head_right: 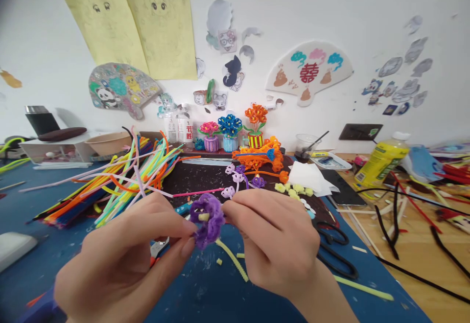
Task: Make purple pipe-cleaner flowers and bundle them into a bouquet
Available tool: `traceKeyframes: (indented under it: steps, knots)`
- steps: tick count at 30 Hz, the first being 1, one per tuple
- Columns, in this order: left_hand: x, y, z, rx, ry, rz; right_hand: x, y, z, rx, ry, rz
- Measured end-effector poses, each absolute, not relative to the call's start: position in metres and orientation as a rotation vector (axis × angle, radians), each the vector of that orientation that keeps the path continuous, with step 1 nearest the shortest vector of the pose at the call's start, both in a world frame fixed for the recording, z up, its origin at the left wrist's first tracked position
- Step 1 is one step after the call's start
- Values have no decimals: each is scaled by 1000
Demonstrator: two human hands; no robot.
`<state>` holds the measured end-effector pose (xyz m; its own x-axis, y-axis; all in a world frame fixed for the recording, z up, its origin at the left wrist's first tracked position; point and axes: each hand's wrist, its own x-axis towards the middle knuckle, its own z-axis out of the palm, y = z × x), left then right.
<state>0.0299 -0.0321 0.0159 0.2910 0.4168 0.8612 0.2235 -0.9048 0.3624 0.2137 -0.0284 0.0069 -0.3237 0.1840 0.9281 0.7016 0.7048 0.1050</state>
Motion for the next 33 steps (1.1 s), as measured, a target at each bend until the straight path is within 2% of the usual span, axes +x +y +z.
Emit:
traceKeyframes:
  steps: [21, 33]
  knots:
    - [28, -32, 18, 2423, 595, 1687, 214, -28, 7, -714, -1864, -650]
    - [27, -32, 20, 2443, 629, 1559, 216, -28, 7, -727, -1860, -668]
